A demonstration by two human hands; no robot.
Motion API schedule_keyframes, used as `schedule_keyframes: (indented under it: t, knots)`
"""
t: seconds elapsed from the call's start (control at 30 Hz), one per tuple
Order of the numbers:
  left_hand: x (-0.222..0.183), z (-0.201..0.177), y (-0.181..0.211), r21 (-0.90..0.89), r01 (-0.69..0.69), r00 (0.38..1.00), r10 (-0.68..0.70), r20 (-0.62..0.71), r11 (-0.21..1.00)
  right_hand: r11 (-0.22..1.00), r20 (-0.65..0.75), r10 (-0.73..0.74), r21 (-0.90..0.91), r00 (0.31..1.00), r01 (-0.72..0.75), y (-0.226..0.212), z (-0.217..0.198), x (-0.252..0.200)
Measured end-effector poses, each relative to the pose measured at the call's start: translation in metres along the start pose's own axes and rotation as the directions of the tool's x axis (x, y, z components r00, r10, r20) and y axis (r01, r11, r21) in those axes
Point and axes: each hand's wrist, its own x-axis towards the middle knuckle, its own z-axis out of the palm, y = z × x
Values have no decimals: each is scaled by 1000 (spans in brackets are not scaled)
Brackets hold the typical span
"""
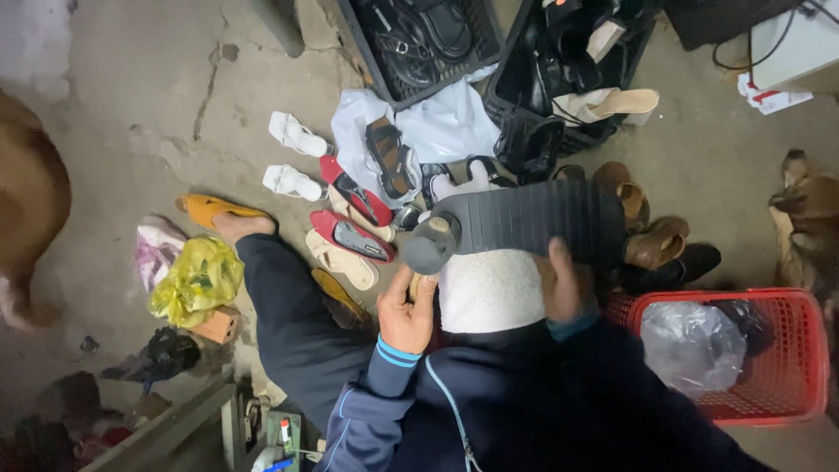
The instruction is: Hammering the sole of a sandal onto a shoe last to secure it during a repair process.
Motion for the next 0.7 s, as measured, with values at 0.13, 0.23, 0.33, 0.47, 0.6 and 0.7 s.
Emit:
schedule_keyframes:
  t: [0.13,0.23,0.33,0.47,0.6,0.7]
  knots:
    - [-10,-3,17,20,-67,998,67,-1,998,873,-67,356,380,932,-306,-150,85,2]
    - [-22,-5,33,73,-235,972,234,22,969,917,-125,316,293,940,-270,-181,99,5]
    - [-20,-2,31,117,-274,962,273,26,954,948,-134,264,216,955,-232,-127,84,14]
    - [-35,-6,31,28,-209,977,210,-32,978,941,28,312,126,950,-313,-161,85,1]
    - [-22,-8,39,45,-371,916,373,-145,928,961,-73,234,168,970,-219,-181,93,-12]
    - [-17,-14,18,72,-153,988,153,8,986,988,-117,143,75,983,-135,-138,78,4]
